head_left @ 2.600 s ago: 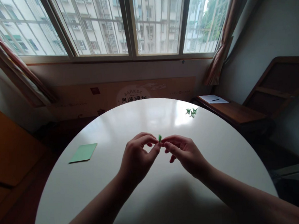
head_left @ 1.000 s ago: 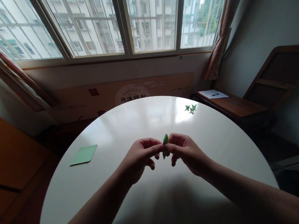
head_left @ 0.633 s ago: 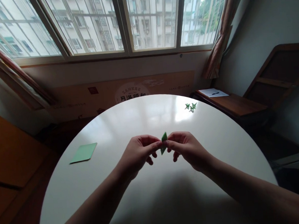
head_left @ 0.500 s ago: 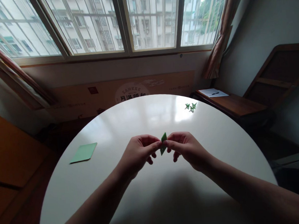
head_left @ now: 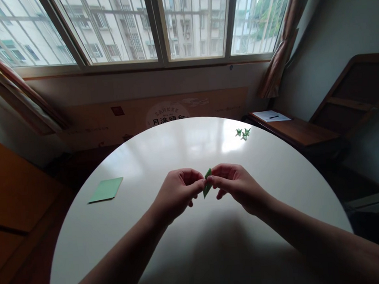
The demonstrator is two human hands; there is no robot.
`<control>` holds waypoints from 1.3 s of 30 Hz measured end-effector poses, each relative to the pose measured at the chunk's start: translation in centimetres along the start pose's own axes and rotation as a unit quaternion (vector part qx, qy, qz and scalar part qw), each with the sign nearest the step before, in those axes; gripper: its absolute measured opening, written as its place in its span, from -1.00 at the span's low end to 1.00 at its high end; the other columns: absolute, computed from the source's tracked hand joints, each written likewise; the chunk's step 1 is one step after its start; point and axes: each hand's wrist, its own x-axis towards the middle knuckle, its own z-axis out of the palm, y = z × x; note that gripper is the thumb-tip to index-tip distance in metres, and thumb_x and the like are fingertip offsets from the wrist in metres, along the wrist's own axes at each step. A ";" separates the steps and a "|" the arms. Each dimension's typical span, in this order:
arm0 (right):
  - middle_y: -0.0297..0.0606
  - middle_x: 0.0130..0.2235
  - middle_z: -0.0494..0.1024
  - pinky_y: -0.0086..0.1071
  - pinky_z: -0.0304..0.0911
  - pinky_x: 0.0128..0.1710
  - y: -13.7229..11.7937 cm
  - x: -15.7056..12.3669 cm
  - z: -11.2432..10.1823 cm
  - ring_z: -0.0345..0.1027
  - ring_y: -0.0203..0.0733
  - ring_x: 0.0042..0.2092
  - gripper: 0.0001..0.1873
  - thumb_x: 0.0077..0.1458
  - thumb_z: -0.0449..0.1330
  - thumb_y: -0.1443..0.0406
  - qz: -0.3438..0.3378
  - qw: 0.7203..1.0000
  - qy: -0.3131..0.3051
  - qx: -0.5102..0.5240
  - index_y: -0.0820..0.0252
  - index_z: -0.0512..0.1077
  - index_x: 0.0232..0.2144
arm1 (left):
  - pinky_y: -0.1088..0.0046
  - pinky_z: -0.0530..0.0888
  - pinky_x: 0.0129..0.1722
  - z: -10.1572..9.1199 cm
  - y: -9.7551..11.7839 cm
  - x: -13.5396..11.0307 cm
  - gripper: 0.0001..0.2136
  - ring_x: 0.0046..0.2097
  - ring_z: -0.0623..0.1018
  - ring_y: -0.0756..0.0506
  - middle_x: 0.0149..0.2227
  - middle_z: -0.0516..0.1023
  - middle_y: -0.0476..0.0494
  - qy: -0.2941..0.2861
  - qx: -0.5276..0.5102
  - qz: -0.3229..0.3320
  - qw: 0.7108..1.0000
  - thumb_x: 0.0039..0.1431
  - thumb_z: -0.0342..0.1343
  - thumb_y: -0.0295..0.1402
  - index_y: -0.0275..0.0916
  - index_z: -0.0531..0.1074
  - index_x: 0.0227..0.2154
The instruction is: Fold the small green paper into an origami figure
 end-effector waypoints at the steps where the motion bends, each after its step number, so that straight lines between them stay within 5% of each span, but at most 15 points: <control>1: -0.25 -0.38 0.59 -0.42 0.32 -0.47 0.0 0.0 0.0 0.43 -0.20 -0.36 -0.74 -0.02 0.40 0.15 0.002 1.000 0.001 0.003 0.22 0.55 -0.38 | 0.63 0.31 -0.69 0.0 0.0 0.0 -0.87 -0.56 0.37 0.04 -0.59 0.43 0.01 -0.001 -0.002 -0.002 1.000 -0.03 0.29 -0.33 -0.31 0.53 -0.49; 17: -0.30 -0.45 0.53 -0.45 0.29 -0.52 0.1 -0.1 0.0 0.36 -0.26 -0.41 -0.77 -0.02 0.41 0.16 -0.001 0.997 0.040 0.065 0.21 0.53 -0.48 | 0.65 0.37 -0.70 -0.2 -0.2 0.2 -0.79 -0.54 0.41 0.03 -0.59 0.45 -0.03 -0.059 -0.045 -0.014 0.997 0.10 0.26 -0.25 -0.33 0.60 -0.42; 39: -0.28 -0.41 0.52 -0.49 0.29 -0.55 0.2 0.1 -0.1 0.34 -0.25 -0.38 -0.81 -0.02 0.39 0.21 0.024 1.000 0.007 0.002 0.22 0.56 -0.40 | 0.60 0.37 -0.60 -0.2 -0.3 -0.4 -0.81 -0.52 0.47 0.02 -0.56 0.51 -0.02 -0.018 0.139 0.073 0.988 0.20 0.13 -0.30 -0.28 0.56 -0.41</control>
